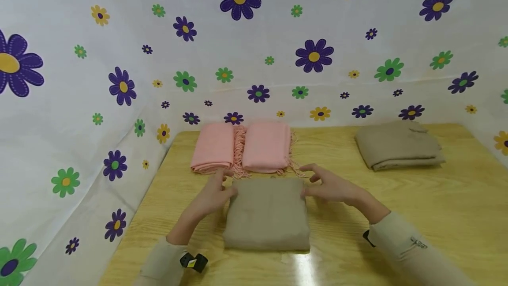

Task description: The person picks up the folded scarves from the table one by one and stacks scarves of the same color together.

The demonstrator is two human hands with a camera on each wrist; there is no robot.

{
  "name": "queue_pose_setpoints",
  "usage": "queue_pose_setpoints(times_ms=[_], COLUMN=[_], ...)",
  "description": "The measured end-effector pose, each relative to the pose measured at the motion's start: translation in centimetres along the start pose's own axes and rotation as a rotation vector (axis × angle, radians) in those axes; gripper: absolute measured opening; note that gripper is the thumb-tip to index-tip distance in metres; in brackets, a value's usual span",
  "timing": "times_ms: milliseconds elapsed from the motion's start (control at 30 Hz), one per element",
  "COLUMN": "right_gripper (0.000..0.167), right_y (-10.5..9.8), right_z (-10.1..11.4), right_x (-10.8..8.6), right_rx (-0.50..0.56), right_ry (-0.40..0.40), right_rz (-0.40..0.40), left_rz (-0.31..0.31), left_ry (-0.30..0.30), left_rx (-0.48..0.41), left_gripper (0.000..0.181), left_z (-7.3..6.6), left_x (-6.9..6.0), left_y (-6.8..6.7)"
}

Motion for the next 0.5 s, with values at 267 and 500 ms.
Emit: queue_pose_setpoints(times_ms=[267, 500], right_gripper=[0.066, 0.06], right_y=[-2.2, -0.7], right_z=[2.1, 4.4], right_x=[4.5, 8.9], right_rx=[-0.15, -0.457], right_ry=[-0.128, -0.22], right_rz=[-0.12, -0.182], left_rz=[-0.032, 0.018], left_ry=[0.019, 0.021], left_rx=[0.042, 0.251], left_gripper=[0.052, 0.049], left_z=[-2.3, -3.2], left_x=[4.5, 8.4], left_y=[-0.9, 0.3])
Point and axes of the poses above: each hand's wrist, its own x-axis towards the middle knuckle, its own y-axis out of the palm, z = x × y, the point moved 3 cm from there along x, towards the middle knuckle, and after that the axes turned 13 degrees about x, right-handed, at the moved point
